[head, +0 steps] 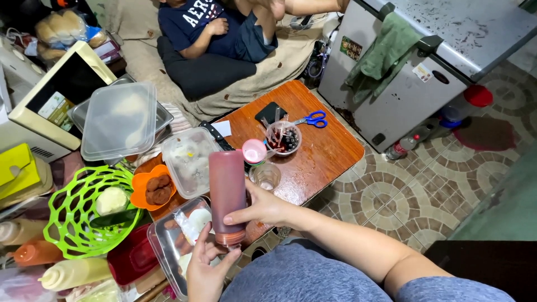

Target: Assembling meal boxes by portioning various food components into containers, applying sauces, and managing cooking on a stove.

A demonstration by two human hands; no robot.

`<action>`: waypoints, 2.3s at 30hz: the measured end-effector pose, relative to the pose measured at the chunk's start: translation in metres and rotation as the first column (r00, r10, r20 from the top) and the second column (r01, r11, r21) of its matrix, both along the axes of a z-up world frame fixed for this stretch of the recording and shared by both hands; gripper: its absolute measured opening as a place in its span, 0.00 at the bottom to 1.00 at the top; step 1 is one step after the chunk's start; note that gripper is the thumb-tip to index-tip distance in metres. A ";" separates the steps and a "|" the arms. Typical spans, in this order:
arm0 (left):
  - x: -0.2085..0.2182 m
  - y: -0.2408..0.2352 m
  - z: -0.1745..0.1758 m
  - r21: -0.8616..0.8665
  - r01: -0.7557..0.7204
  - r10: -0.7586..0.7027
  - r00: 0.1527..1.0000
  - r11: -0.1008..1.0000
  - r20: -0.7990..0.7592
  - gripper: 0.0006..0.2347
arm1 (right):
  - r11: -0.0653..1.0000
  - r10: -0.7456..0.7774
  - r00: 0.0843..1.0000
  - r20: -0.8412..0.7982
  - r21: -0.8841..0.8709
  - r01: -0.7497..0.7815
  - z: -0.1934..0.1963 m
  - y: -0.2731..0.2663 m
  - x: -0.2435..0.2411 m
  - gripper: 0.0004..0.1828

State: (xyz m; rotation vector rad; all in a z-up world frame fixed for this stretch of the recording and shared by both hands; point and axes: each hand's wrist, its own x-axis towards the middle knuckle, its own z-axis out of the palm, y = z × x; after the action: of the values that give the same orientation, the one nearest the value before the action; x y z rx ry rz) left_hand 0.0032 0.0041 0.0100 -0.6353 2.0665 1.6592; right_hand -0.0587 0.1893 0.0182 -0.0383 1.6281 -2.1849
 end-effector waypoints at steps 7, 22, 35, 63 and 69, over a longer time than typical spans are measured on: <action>-0.002 -0.003 -0.014 -0.088 0.043 -0.042 0.999 0.995 0.016 0.46 | 0.998 0.027 0.999 0.030 0.062 -0.028 0.005 -0.001 0.001 0.53; -0.005 0.001 0.005 -0.039 -0.030 0.030 1.000 0.999 0.004 0.44 | 0.998 0.019 0.995 -0.097 0.056 -0.014 -0.005 -0.005 -0.006 0.50; 0.001 -0.006 -0.006 0.057 0.089 -0.084 0.992 0.994 -0.091 0.45 | 0.999 0.045 0.994 -0.097 -0.004 -0.045 -0.012 0.000 -0.013 0.50; -0.020 -0.011 -0.066 0.342 0.234 -0.056 0.887 0.910 -0.458 0.41 | 0.989 -0.098 0.984 -0.147 0.093 0.112 -0.007 0.006 -0.020 0.42; -0.021 -0.010 -0.074 0.419 0.212 0.002 0.890 0.883 -0.455 0.40 | 0.990 -0.143 0.987 -0.072 -0.030 0.141 -0.016 -0.002 -0.021 0.40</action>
State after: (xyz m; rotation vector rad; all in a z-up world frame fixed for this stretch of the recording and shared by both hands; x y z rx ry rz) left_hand -0.0179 -0.0058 -0.0636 0.0297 1.8161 2.2798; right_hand -0.0792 0.1869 0.0026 -0.0111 1.6911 -2.3363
